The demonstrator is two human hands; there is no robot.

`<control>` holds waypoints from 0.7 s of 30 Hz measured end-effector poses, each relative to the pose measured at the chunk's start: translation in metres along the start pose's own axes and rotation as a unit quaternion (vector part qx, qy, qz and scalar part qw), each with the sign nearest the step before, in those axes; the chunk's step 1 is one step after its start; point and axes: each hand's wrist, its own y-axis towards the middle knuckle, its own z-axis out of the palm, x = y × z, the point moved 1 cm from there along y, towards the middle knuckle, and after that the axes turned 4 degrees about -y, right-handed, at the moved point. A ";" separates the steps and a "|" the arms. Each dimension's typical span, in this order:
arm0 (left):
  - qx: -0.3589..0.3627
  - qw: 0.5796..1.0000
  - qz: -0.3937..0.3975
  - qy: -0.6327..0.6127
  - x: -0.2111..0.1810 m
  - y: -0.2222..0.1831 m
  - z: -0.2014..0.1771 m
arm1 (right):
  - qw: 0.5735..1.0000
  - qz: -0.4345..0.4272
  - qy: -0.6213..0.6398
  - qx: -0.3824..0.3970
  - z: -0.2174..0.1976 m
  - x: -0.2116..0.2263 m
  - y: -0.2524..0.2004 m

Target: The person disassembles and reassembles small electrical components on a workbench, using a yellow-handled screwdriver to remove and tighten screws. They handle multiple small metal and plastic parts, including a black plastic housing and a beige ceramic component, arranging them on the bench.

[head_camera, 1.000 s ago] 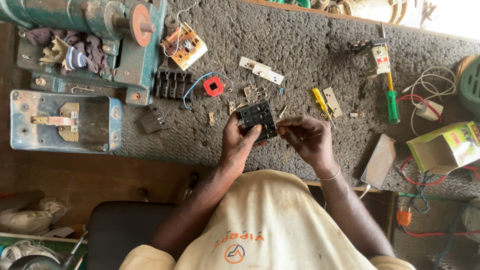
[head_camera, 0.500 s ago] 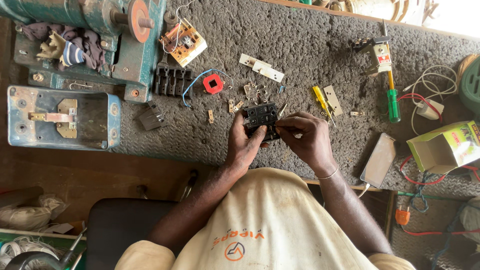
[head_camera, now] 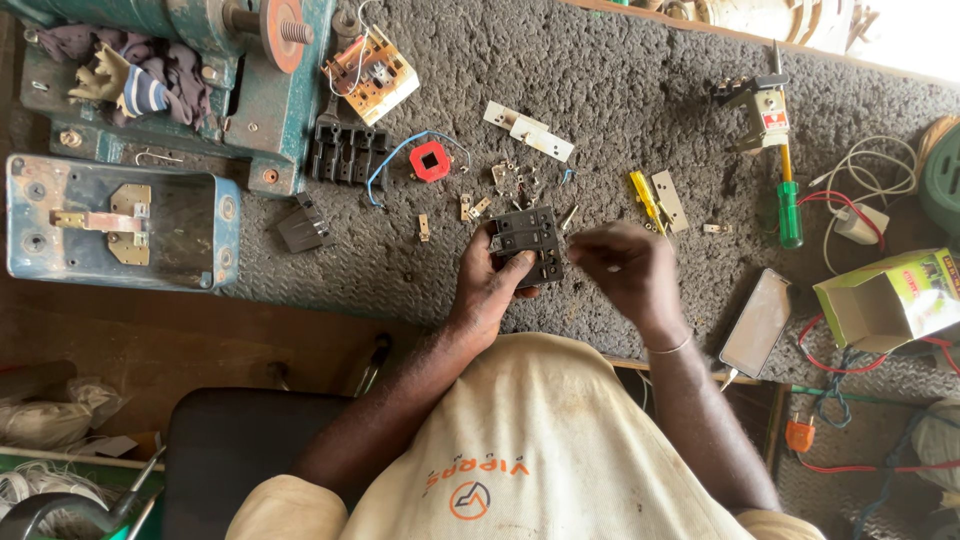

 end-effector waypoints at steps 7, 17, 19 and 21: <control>0.020 0.996 -0.056 -0.063 0.008 0.008 -0.001 | 0.901 0.066 -0.410 -0.127 -0.018 -0.067 0.022; -0.017 0.999 -0.011 0.044 0.010 0.010 0.001 | 0.914 0.086 -0.383 -0.101 -0.029 -0.072 0.029; -0.030 0.997 -0.010 0.075 0.012 0.010 0.002 | 0.945 0.076 -0.296 -0.117 -0.044 -0.058 0.020; -0.057 0.992 -0.027 0.108 0.012 0.014 0.003 | 0.979 0.097 -0.113 -0.137 -0.049 -0.043 0.006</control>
